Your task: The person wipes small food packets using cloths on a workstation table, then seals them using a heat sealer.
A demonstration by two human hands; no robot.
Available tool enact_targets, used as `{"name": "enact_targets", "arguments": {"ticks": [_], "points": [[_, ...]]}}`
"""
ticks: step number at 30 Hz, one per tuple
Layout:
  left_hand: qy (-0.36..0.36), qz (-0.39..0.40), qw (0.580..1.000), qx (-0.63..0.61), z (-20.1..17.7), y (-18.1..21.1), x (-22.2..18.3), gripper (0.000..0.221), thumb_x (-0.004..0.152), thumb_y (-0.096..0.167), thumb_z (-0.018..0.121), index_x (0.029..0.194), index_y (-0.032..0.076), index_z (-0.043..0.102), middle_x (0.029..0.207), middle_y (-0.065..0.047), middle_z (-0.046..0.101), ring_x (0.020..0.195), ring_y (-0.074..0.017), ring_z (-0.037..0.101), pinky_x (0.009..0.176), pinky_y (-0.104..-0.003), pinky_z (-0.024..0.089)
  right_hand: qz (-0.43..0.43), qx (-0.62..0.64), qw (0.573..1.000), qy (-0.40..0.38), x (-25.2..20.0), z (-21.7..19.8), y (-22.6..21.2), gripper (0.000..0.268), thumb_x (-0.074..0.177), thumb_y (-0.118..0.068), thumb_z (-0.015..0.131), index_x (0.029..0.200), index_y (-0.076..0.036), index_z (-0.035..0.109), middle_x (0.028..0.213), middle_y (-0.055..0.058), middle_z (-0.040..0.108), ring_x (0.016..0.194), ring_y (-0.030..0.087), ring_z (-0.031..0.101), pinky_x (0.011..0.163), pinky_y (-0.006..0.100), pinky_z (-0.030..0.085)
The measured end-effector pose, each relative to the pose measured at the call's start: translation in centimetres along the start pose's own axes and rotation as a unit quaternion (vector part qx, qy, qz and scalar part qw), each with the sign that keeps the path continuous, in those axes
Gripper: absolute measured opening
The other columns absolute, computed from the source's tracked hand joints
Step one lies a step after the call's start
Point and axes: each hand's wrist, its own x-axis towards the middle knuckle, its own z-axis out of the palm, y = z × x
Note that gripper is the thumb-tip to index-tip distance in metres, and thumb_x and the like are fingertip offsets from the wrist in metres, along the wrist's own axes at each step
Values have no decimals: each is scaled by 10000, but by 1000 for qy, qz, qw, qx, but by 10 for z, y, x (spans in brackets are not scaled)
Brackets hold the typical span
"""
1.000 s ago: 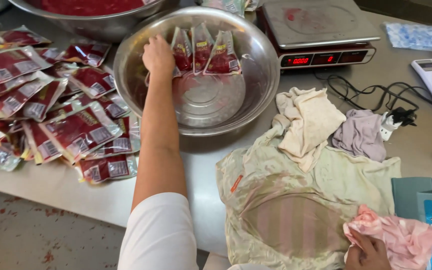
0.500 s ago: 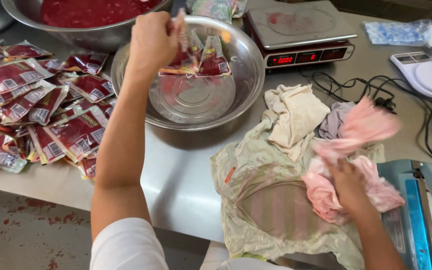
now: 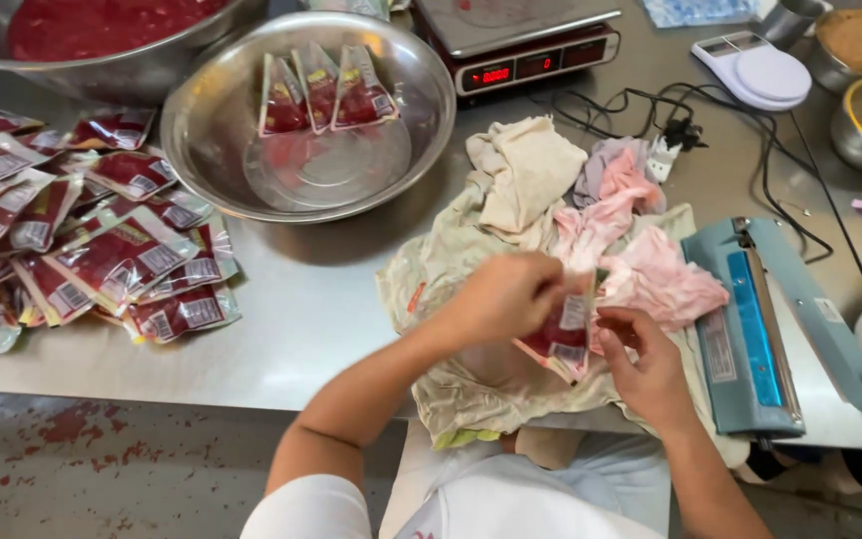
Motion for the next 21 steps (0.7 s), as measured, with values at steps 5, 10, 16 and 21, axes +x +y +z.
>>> {"name": "enact_targets", "arguments": {"ticks": [5, 10, 16, 21], "points": [[86, 55, 992, 72, 91, 0, -22, 87, 925, 226, 619, 897, 144, 630, 781, -45, 610, 812, -270, 697, 694, -367, 559, 45, -25, 998, 33, -13, -8, 40, 290, 958, -106, 712, 1234, -19, 697, 1011, 184, 728, 904, 277, 726, 796, 387, 592], [138, 102, 982, 79, 123, -1, -40, 58, 895, 153, 660, 872, 100, 654, 790, -83, 612, 810, -278, 696, 694, -318, 565, 69, -43, 996, 45, -17, 0, 68, 209, 957, -81, 711, 1154, -10, 714, 925, 212, 715, 863, 338, 724, 777, 427, 586], [119, 110, 985, 55, 140, -9, -57, 50, 932, 171, 639, 894, 139, 630, 814, -58, 595, 792, -249, 687, 692, -304, 573, 61, -26, 997, 46, -25, 9, 88, 96, 980, -98, 695, 1058, -84, 749, 823, 124, 710, 766, 247, 716, 729, 376, 591], [112, 98, 987, 53, 133, -3, -62, 65, 909, 171, 658, 869, 128, 630, 807, -61, 621, 783, -260, 699, 674, -309, 581, 49, -11, 996, 72, -32, 10, 94, 65, 1012, -97, 668, 982, -56, 709, 771, 120, 666, 714, 220, 685, 695, 361, 571]]}}
